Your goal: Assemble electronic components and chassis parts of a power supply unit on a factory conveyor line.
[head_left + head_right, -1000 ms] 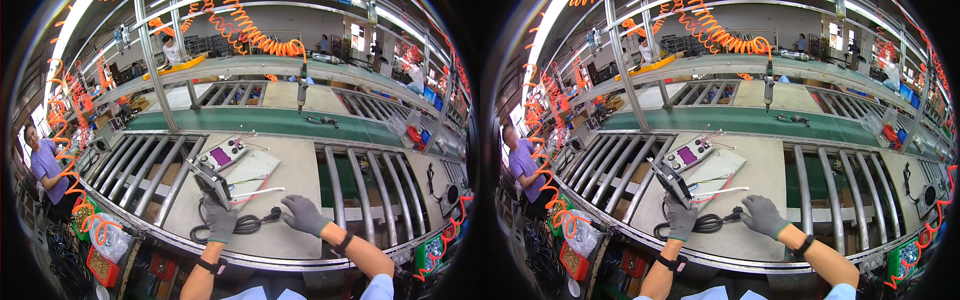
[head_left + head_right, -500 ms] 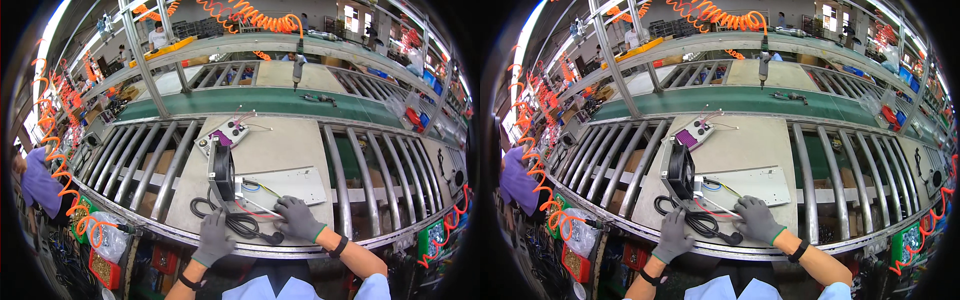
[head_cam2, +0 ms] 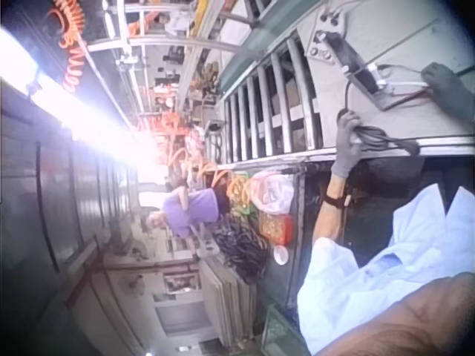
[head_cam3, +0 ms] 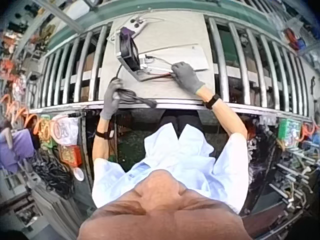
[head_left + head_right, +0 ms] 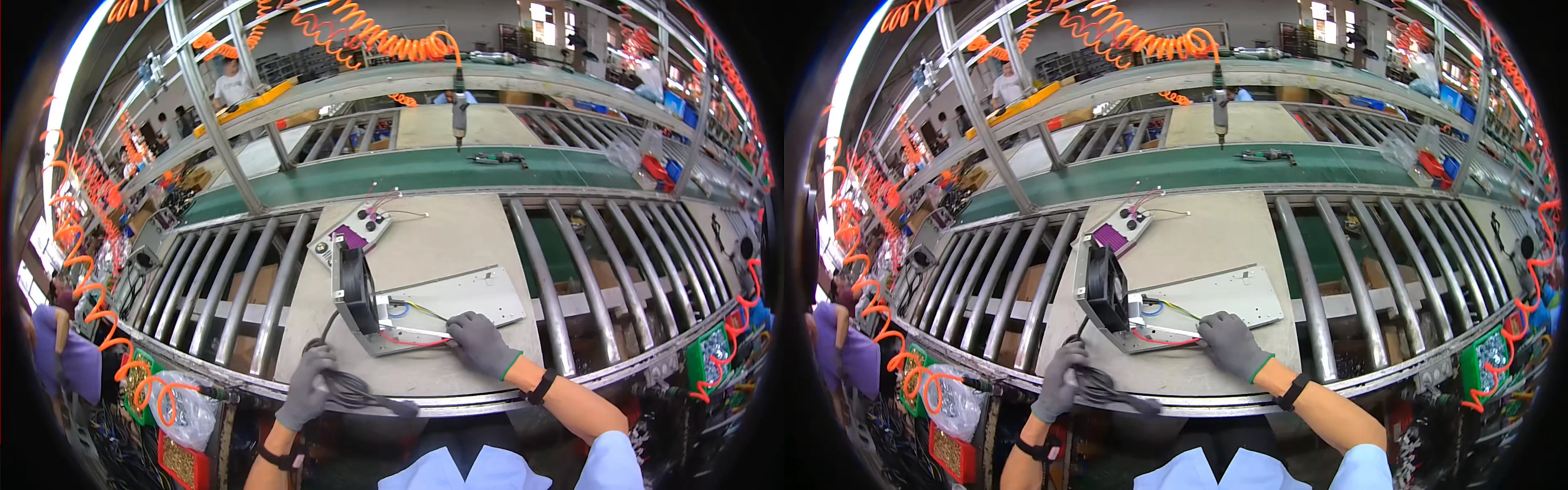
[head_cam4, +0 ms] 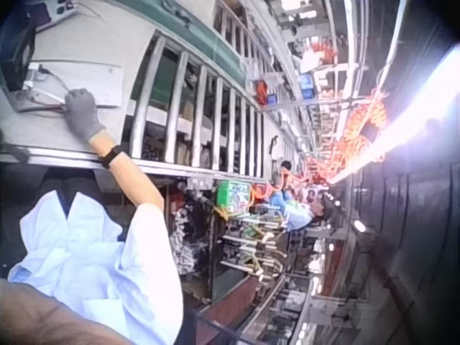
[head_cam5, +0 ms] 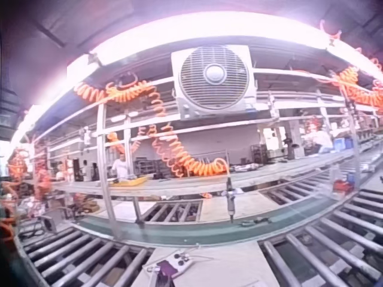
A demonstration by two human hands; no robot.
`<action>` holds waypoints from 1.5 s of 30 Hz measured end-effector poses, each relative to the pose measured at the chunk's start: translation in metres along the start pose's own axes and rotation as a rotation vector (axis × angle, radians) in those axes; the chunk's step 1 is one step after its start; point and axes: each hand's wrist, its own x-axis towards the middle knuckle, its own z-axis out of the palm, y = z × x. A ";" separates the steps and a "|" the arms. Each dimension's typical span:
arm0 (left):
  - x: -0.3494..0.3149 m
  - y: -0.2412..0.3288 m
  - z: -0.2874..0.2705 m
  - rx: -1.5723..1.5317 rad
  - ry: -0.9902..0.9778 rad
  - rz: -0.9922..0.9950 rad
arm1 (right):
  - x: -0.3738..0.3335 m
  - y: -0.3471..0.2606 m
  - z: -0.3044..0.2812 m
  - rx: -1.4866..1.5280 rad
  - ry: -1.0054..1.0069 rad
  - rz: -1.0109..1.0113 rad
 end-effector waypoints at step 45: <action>0.065 0.057 0.001 0.081 0.043 -0.395 | 0.037 -0.062 -0.093 0.082 -0.061 -0.149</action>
